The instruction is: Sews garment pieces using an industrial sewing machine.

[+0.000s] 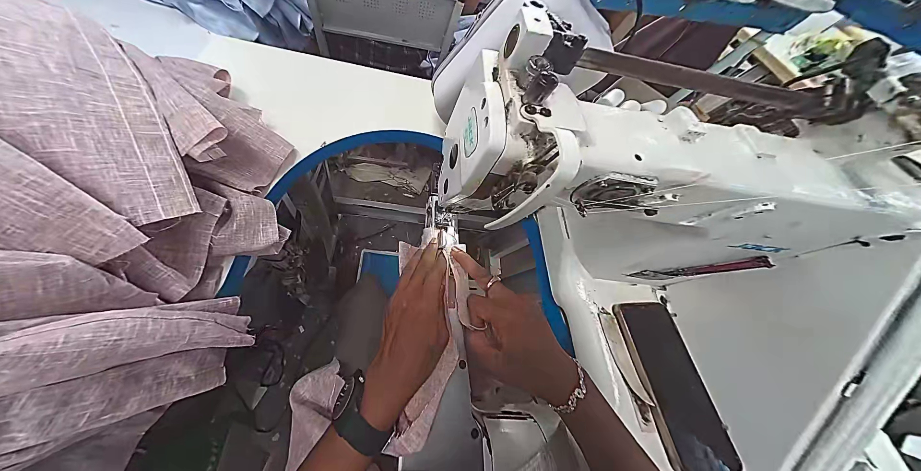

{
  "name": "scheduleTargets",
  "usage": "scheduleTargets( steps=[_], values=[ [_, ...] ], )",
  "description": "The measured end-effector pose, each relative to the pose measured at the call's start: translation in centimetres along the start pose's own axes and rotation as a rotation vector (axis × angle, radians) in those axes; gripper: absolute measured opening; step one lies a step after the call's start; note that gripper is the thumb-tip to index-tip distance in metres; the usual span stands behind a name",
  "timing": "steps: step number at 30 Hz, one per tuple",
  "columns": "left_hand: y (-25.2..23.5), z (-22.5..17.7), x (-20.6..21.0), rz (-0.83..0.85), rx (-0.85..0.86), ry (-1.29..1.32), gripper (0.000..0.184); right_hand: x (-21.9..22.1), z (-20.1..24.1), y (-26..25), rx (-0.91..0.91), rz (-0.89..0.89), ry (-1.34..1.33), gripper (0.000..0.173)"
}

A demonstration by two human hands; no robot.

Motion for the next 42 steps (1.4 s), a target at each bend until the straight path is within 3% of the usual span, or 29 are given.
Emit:
scheduleTargets(
  steps=[5,10,14,17,21,28,31,34,35,37,39,40,42],
  values=[
    [0.2,0.4,-0.1,0.006,-0.049,0.153,0.046,1.6,-1.6,-2.3,0.154,-0.077,-0.562,0.021],
    [0.2,0.4,0.0,0.007,-0.028,0.190,0.029,1.5,-0.1,-1.7,0.106,-0.313,-0.260,0.015],
    [-0.1,0.2,0.2,-0.056,-0.055,0.175,0.025,1.1,-1.9,-2.1,0.261,-0.319,-0.586,0.016],
    [-0.6,0.2,0.4,-0.072,-0.047,0.150,0.025,1.2,-2.4,-2.5,0.255,-0.317,-0.640,0.015],
    [-0.7,0.2,0.4,-0.055,-0.051,0.146,0.024,1.2,-1.9,-2.2,0.216,-0.298,-0.495,0.013],
    [-2.7,1.0,1.1,-0.023,-0.081,0.194,0.024,1.0,2.3,-2.6,0.059,-0.532,0.225,0.018],
    [-2.2,0.9,0.0,0.047,-0.153,0.175,0.029,0.0,3.2,-1.1,0.138,-0.409,0.326,0.021],
    [2.2,-0.2,-3.2,0.418,-0.318,0.197,0.045,-2.3,3.1,5.0,0.300,-0.173,0.281,0.023],
    [3.8,-0.7,-4.1,0.492,-0.321,0.161,0.039,-2.4,2.4,7.1,0.337,-0.082,0.226,0.025],
    [5.7,-1.4,-4.7,0.352,-0.222,0.106,0.018,-1.8,2.3,8.8,0.301,0.130,0.095,0.025],
    [5.8,-1.3,-4.3,0.077,-0.105,0.076,0.019,0.4,6.7,7.1,-0.028,0.152,0.177,0.020],
    [5.9,-1.5,-3.7,0.011,-0.086,0.101,0.019,1.8,8.7,7.0,-0.075,0.158,0.234,0.018],
    [5.7,-0.9,-3.3,-0.025,-0.087,0.119,0.022,3.7,10.1,7.1,0.095,0.198,0.283,0.018]
  ],
)
Point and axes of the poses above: each hand's wrist, its own y-axis away from the middle knuckle, its own x-axis out of the palm, z = x × y, the point moved 7 cm from there along -y, towards the middle knuckle, and after that the axes turned 9 degrees about -y, right-handed, at the moved point
